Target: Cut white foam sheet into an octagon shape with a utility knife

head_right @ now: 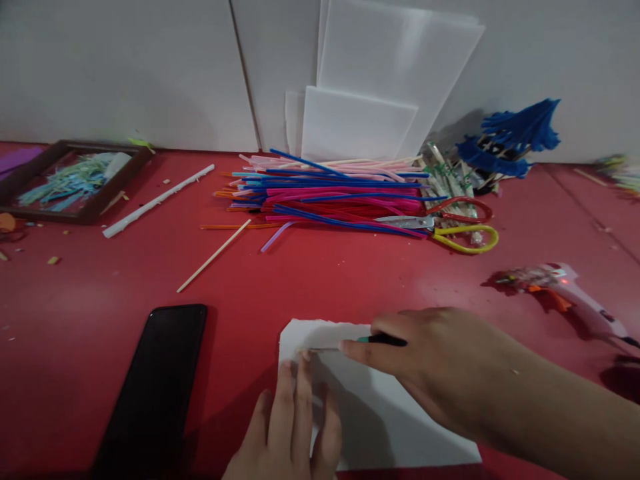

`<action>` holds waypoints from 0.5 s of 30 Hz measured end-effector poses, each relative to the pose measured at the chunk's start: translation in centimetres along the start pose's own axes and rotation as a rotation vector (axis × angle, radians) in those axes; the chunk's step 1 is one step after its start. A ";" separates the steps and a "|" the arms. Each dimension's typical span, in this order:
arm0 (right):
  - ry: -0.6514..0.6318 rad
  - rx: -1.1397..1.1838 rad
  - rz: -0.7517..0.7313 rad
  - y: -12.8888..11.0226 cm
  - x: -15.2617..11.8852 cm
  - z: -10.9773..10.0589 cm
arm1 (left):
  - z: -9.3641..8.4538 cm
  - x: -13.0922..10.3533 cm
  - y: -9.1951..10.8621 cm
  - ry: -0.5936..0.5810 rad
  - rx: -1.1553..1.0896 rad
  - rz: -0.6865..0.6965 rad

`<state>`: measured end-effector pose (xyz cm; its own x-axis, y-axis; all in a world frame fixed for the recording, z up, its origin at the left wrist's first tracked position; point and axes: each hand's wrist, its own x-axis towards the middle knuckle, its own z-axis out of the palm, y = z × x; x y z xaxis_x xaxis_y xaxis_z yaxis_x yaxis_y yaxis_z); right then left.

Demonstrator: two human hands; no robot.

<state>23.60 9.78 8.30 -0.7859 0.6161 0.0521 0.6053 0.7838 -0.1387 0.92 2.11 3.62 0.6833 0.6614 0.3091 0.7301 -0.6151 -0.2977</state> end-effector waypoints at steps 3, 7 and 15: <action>-0.017 0.010 -0.015 0.1 0.1 -0.7 | 0.0 0.0 -0.1 -0.006 0.007 0.022; -0.053 0.020 0.007 0.1 -0.2 -0.7 | -0.1 -0.1 0.0 -0.016 0.009 0.015; -0.089 -0.007 0.019 0.3 -0.8 -0.8 | -0.1 -0.1 0.0 -0.034 0.001 0.008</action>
<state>24.52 9.63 9.01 -0.7821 0.6220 -0.0386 0.6210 0.7726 -0.1319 0.83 1.96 3.67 0.6887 0.6704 0.2760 0.7244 -0.6202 -0.3010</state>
